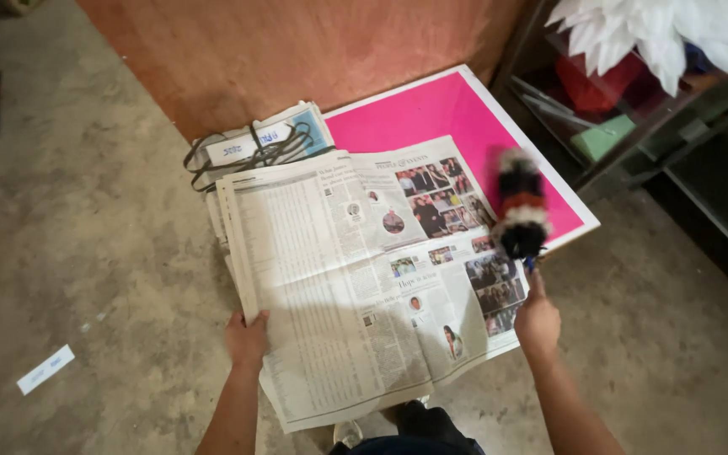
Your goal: Dusting off individual newspaper pages from a stack and organizing them.
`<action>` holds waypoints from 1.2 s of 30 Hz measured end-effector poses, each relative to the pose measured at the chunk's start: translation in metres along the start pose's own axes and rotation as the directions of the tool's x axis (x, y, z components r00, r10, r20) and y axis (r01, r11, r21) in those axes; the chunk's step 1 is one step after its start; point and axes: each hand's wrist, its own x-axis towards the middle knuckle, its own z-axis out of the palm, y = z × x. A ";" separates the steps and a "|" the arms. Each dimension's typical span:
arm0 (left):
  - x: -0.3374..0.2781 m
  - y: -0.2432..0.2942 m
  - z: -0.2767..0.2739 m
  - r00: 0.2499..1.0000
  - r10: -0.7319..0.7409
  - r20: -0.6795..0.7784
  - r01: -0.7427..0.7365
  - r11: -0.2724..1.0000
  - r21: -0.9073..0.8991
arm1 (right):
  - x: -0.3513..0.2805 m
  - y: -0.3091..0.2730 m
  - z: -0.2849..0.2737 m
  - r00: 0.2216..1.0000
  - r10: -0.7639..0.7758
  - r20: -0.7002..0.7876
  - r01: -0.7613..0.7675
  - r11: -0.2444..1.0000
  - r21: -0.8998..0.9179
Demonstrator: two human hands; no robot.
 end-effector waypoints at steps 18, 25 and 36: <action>-0.034 0.037 -0.012 0.998 -0.064 -0.009 0.064 0.998 0.016 | 0.085 -0.051 0.031 0.842 -0.533 0.085 0.539 0.838 -0.088; -0.024 0.029 -0.001 0.996 0.020 -0.084 -0.021 1.000 -0.012 | 0.141 -0.019 0.002 0.973 -0.230 0.016 0.230 0.966 -0.118; -0.039 0.064 0.001 0.989 -0.140 -0.055 0.136 0.988 -0.073 | 0.152 0.011 0.001 0.938 -0.342 -0.061 0.299 0.883 -0.361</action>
